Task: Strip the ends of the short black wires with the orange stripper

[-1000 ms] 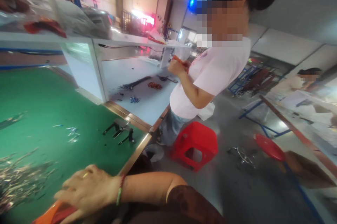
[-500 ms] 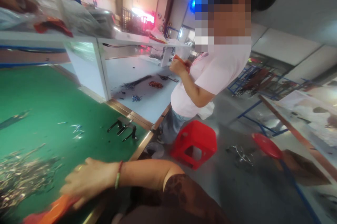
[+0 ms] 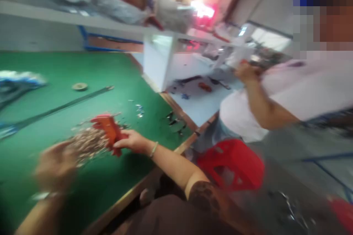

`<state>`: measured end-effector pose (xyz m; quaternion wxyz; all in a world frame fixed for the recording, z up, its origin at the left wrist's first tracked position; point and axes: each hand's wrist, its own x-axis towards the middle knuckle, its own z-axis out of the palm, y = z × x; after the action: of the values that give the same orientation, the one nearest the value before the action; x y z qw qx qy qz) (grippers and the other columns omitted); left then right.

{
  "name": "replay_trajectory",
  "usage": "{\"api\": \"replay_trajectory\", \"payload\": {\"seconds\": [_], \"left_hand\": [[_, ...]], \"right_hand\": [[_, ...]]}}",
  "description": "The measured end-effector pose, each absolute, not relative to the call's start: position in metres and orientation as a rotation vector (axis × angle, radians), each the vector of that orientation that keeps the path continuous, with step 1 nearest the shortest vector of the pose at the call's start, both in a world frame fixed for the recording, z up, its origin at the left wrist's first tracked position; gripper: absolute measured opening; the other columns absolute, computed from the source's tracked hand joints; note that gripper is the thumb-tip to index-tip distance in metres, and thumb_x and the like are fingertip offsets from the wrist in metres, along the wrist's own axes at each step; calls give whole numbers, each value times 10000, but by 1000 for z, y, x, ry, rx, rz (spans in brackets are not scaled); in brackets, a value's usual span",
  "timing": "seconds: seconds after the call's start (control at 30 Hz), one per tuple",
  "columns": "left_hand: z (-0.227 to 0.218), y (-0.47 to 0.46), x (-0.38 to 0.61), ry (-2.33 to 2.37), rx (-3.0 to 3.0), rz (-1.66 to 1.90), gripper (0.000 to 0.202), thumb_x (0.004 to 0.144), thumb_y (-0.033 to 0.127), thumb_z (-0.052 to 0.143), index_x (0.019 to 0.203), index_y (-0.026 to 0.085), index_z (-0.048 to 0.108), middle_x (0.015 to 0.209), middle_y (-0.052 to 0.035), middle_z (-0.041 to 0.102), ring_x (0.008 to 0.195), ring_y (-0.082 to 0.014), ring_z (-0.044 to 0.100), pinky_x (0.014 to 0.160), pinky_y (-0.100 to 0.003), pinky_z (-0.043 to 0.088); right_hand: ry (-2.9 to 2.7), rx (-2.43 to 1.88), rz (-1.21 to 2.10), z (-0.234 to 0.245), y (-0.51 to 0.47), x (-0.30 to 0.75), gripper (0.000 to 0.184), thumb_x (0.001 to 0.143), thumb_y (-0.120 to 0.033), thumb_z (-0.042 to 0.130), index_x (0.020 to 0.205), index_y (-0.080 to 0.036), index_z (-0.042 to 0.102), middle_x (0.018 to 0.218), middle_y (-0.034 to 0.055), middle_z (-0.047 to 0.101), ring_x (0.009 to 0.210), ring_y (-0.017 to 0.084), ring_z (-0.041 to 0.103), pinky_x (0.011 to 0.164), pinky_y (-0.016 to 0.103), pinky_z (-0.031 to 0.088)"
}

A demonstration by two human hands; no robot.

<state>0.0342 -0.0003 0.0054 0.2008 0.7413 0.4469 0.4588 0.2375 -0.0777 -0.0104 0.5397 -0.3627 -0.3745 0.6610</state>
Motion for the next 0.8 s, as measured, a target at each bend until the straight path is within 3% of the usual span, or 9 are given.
{"api": "replay_trajectory", "payload": {"seconds": [0.17, 0.43, 0.6, 0.8], "left_hand": [[-9, 7, 29, 1217, 1924, 1374, 213, 877, 350, 572, 917, 170, 680, 807, -26, 669, 673, -130, 593, 639, -256, 475], [0, 3, 24, 1082, 1945, 1432, 155, 866, 306, 651, 913, 174, 718, 711, 22, 570, 566, -69, 473, 537, -205, 397], [4, 0, 25, 1036, 1984, 1377, 157, 867, 299, 658, 920, 169, 727, 740, 8, 600, 592, -72, 515, 553, -203, 430], [3, -4, 27, 1062, 2007, 1396, 172, 872, 297, 640, 915, 159, 734, 804, -32, 730, 671, -117, 655, 636, -222, 517]], "right_hand": [[-898, -803, 1711, -9, -78, 235, 493, 696, -293, 808, 1122, -108, 643, 963, 97, 696, 795, 202, 678, 739, 359, 560], [-811, -784, 1741, -11, -82, 232, 488, 719, -288, 770, 1150, -104, 634, 982, 106, 690, 823, 209, 662, 761, 382, 571], [-856, -814, 1799, -8, -83, 232, 501, 712, -316, 767, 1140, -97, 626, 975, 112, 692, 819, 212, 659, 781, 401, 564], [-885, -891, 1536, -10, -86, 227, 506, 777, -417, 704, 1178, -122, 613, 1027, 121, 683, 805, 201, 646, 761, 375, 555]]}}
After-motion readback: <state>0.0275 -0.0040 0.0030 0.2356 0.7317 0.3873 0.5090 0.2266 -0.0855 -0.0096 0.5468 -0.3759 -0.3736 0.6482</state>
